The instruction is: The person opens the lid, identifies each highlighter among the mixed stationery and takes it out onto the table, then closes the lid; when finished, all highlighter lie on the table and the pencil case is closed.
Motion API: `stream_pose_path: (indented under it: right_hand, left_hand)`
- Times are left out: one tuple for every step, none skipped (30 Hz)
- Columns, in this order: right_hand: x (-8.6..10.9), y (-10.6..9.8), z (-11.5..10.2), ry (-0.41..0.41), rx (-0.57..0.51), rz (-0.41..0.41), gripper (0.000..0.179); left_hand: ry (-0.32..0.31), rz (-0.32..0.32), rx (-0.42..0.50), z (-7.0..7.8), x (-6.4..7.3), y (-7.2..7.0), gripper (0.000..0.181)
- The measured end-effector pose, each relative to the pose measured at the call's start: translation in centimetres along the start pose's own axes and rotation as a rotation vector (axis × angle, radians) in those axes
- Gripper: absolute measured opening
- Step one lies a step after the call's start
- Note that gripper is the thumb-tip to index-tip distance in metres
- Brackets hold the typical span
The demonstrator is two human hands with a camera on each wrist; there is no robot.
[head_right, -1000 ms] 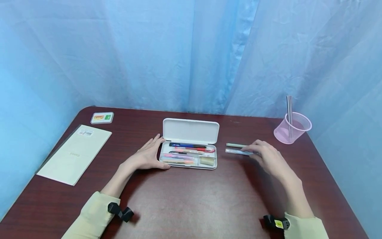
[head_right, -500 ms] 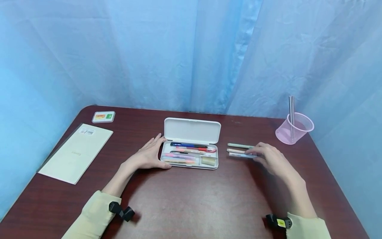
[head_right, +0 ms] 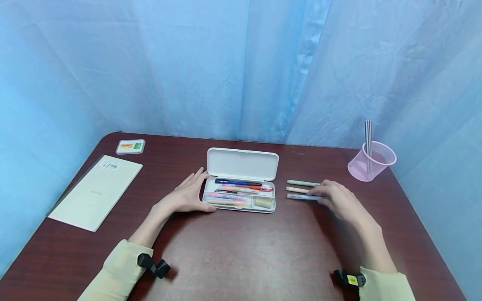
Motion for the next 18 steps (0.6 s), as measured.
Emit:
stream_pose_path:
  right_hand:
    - [-0.02,0.03,-0.04,0.000,0.001,-0.002,0.041]
    - [-0.04,0.06,-0.09,0.001,0.003,-0.003,0.041]
    - [-0.06,0.08,-0.13,0.002,0.003,-0.005,0.040]
    - [-0.06,0.10,-0.17,0.003,0.004,-0.006,0.040]
    - [-0.07,0.12,-0.21,0.004,0.004,-0.007,0.040]
    - [-0.08,0.12,-0.25,0.007,0.003,-0.008,0.040]
    - [-0.08,0.12,-0.28,0.008,0.002,-0.010,0.040]
    - [-0.08,0.13,-0.32,0.009,0.003,-0.011,0.040]
    - [-0.08,0.14,-0.34,0.011,0.003,-0.013,0.040]
    - [-0.08,0.15,-0.36,0.012,0.003,-0.013,0.039]
    - [-0.08,0.16,-0.36,0.014,0.004,-0.015,0.039]
    - [-0.09,0.19,-0.36,0.016,0.004,-0.017,0.039]
    - [-0.09,0.22,-0.35,0.018,0.005,-0.019,0.038]
    - [-0.09,0.25,-0.35,0.019,0.005,-0.021,0.038]
    - [-0.10,0.28,-0.33,0.021,0.003,-0.023,0.038]
    - [-0.10,0.31,-0.32,0.021,0.003,-0.023,0.038]
    - [-0.11,0.33,-0.31,0.021,0.002,-0.024,0.038]
    - [-0.12,0.35,-0.30,0.020,0.002,-0.024,0.038]
  left_hand:
    - [-0.001,-0.001,0.001,-0.02,-0.03,0.01,0.110]
    - [-0.001,-0.001,0.001,-0.05,-0.07,0.02,0.110]
    - [-0.001,-0.001,0.002,-0.04,-0.08,0.01,0.110]
    - [-0.001,0.000,0.002,-0.05,-0.08,0.03,0.110]
    - [-0.002,0.000,0.002,-0.09,-0.10,0.06,0.110]
    - [-0.002,0.000,0.002,-0.09,-0.09,0.06,0.110]
    - [-0.002,0.000,0.003,-0.09,-0.08,0.08,0.110]
    - [-0.002,0.000,0.003,-0.10,-0.08,0.09,0.110]
    - [-0.002,0.000,0.002,-0.11,-0.07,0.09,0.110]
    - [-0.002,-0.001,0.002,-0.15,-0.09,0.12,0.110]
    - [-0.002,0.000,0.001,-0.17,-0.08,0.12,0.110]
    - [-0.001,0.000,0.001,-0.18,-0.09,0.13,0.110]
    - [0.001,0.000,0.000,-0.19,-0.10,0.14,0.110]
    - [0.003,0.001,0.000,-0.19,-0.11,0.15,0.110]
    - [0.004,0.001,-0.001,-0.20,-0.12,0.15,0.110]
    - [0.005,0.001,-0.002,-0.19,-0.13,0.16,0.110]
    - [0.005,0.001,-0.001,-0.19,-0.14,0.16,0.110]
    - [0.005,0.001,-0.001,-0.19,-0.16,0.16,0.110]
Point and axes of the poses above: each hand's wrist, its own x-axis away from the middle knuckle, its own y-axis out of the palm, z = x × y, the point moved 5 cm from there along -x, towards the middle knuckle, and after that the axes turned 15 degrees about y, right-handed, at the moved point
